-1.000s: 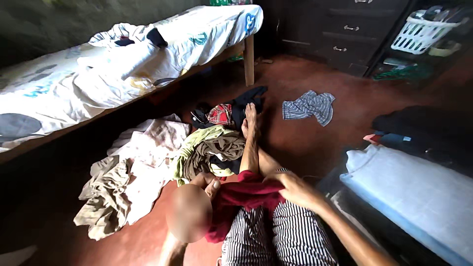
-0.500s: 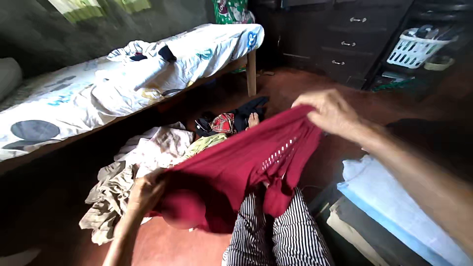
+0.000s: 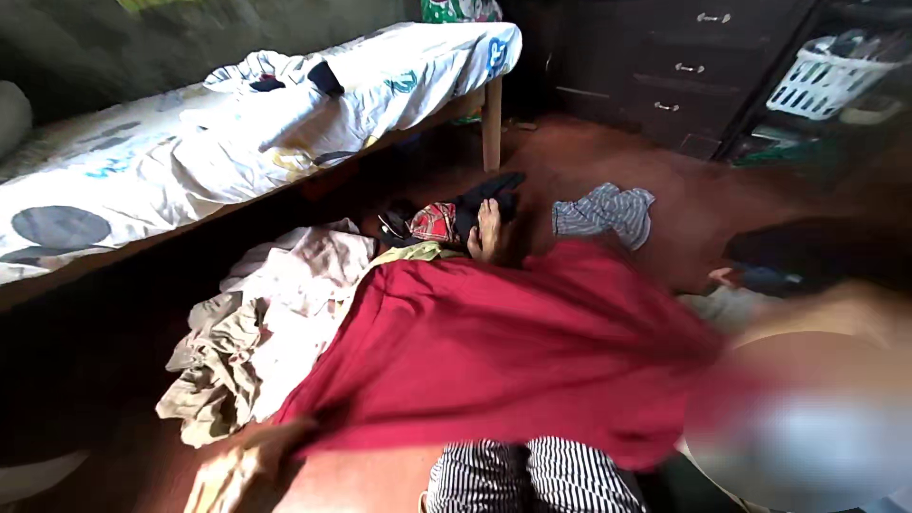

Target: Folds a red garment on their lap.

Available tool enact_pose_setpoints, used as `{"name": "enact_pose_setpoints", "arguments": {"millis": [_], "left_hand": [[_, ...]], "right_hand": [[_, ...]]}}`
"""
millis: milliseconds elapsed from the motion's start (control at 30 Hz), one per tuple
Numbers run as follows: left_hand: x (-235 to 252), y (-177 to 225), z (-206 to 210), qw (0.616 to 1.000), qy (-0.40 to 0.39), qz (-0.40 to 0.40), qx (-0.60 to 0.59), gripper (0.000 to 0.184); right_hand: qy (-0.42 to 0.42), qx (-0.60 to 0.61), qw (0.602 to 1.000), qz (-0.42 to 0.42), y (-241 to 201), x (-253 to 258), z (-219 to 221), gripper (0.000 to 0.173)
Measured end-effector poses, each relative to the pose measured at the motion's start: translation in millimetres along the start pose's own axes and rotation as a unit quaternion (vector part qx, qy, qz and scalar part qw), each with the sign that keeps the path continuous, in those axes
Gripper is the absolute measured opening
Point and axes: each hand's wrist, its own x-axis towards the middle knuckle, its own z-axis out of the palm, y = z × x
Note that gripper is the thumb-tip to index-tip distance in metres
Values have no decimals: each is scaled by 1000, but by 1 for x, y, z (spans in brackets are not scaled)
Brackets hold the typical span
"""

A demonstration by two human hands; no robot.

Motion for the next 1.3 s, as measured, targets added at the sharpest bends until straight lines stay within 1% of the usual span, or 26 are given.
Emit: {"name": "enact_pose_setpoints", "arguments": {"millis": [100,167,233,267,300,367,400,433,467,500,533,567,600,633,667,733,767,833,867,900,933,967,1033,1100,1200,1300], "left_hand": [[-39,-45,51,996,-74,-12,-56,17],[-52,-68,74,981,-147,-47,-114,17],[-51,-81,83,960,-169,-89,-206,21],[-45,-82,78,945,-154,-112,-267,20],[-37,-88,74,921,-124,-124,-347,22],[-14,-120,91,848,15,-113,-517,34],[2,-118,101,786,96,-126,-598,42],[19,-106,115,729,166,-130,-651,51],[35,-86,128,704,203,-136,-666,57],[51,-66,142,686,206,-138,-683,64],[61,-39,151,683,194,-123,-694,60],[67,4,137,706,163,-143,-675,51],[73,63,89,744,78,-241,-618,41],[92,128,25,757,-58,-394,-518,34],[100,168,-4,781,-112,-426,-442,30],[100,178,-15,812,-149,-389,-408,32],[100,165,-9,796,-120,-392,-446,35],[89,98,41,708,33,-376,-598,39],[72,31,99,702,69,-241,-666,48],[65,-19,148,680,93,-174,-706,66],[63,-46,178,687,76,-170,-702,75],[65,-57,191,714,41,-201,-669,69],[80,-60,186,768,-14,-258,-586,42],[100,-65,157,770,39,-290,-567,32],[116,-77,101,729,160,-216,-630,38],[109,-75,59,727,184,-90,-655,60]], "right_hand": [[-156,72,984,40,20,-42,55,22],[-272,102,945,150,9,-42,70,21],[-353,68,881,308,-33,-6,60,18],[-321,75,874,358,-43,6,56,17],[-239,120,892,365,-39,5,55,14],[9,301,914,270,11,-9,78,5],[112,402,877,239,35,-4,98,10],[177,493,814,251,48,9,118,21],[199,559,753,284,54,24,136,36],[201,602,703,322,57,39,152,49],[189,623,674,349,60,51,168,58],[175,629,666,362,64,58,184,59],[166,619,676,364,68,60,197,50],[174,598,689,371,68,62,204,36],[186,571,704,378,66,63,204,27],[206,531,727,383,61,65,189,23],[223,524,727,384,59,66,178,21],[251,531,713,383,61,67,162,21],[247,534,710,386,64,69,160,27],[236,531,712,394,66,72,162,32],[225,519,718,405,68,76,168,37],[225,501,725,415,69,82,175,40],[263,470,724,431,67,97,175,46],[323,451,725,408,61,110,154,42],[399,429,739,332,50,116,108,33],[420,410,751,303,27,103,75,36]]}}
